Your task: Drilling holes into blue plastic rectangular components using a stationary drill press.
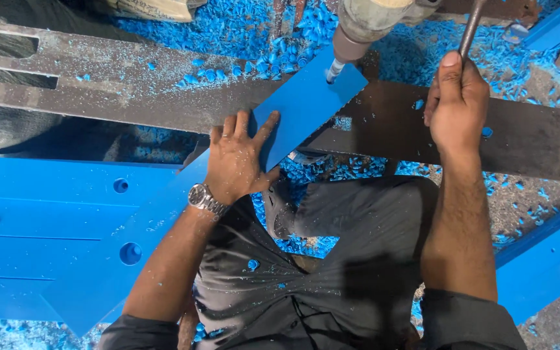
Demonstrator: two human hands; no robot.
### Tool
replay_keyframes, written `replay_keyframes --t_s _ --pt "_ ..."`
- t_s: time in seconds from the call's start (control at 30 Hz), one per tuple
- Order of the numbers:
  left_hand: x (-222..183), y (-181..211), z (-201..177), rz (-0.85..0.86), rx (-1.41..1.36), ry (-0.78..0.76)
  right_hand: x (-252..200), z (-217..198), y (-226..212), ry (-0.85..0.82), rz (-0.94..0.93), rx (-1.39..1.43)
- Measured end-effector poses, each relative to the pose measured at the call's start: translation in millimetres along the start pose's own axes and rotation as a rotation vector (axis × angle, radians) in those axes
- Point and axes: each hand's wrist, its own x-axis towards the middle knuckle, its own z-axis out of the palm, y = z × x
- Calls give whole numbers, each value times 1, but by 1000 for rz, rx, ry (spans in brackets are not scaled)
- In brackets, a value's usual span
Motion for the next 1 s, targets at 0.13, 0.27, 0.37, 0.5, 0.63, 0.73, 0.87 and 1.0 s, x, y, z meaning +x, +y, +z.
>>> replay_keyframes --t_s 0.13,0.27,0.37,0.5,0.63,0.73,0.87,1.0 --pt "24 13 27 23 -67 167 -1 1 3 16 -18 51" --pt "59 25 28 -29 -130 170 0 1 2 17 -28 36" --pt "62 23 24 -52 -123 -44 -1 0 1 30 -24 -7" --pt "55 12 36 13 -126 134 0 2 3 14 -40 68" --pt "54 13 35 14 -109 120 1 1 12 24 -19 63" --pt "53 16 35 -11 -119 107 0 3 18 7 -34 74" --pt "55 23 42 -41 -122 212 5 10 28 32 -36 64" --pt "57 27 32 -127 -131 104 18 11 36 19 -77 25"
